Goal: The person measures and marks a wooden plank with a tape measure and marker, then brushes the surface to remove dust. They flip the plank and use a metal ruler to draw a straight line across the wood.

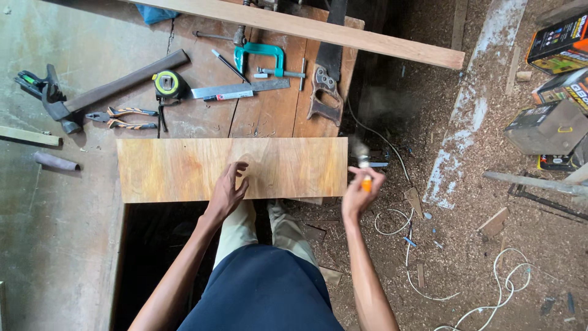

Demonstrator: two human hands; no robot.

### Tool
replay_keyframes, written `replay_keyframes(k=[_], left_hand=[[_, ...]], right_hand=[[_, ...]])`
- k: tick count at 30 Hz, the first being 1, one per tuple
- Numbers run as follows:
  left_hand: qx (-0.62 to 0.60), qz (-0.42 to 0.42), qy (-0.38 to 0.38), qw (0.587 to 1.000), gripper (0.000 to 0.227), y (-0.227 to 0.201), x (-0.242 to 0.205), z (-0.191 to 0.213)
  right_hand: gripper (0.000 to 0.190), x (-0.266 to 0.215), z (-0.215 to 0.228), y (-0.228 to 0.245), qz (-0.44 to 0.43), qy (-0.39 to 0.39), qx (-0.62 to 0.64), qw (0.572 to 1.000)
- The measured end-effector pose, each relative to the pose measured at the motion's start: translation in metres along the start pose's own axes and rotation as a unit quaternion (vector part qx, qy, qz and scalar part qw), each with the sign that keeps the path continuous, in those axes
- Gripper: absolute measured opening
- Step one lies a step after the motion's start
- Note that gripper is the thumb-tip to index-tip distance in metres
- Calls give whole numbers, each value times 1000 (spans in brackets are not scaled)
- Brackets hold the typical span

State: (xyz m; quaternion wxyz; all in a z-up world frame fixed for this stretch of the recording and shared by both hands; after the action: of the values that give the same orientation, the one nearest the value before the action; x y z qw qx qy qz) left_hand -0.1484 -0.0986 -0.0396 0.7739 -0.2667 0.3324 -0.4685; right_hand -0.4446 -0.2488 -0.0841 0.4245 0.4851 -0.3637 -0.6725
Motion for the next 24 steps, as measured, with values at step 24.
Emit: replay_keyframes(k=[24], left_hand=[[-25,-25,44,998,37,52,40,71]], right_hand=[[6,-130,-185,7,97,269,-54,957]])
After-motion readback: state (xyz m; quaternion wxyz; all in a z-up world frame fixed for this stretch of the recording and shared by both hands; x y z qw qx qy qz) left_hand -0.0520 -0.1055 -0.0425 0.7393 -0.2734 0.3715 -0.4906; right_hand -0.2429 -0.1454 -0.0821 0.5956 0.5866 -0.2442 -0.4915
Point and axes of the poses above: each hand's wrist, its own x-axis towards the middle knuckle, its own z-axis out of the back of the hand, y = z × x, the point moved 1 cm from there along x, towards the middle knuckle, and after that the axes turned 3 degrees about y, right-handed, at the moved point
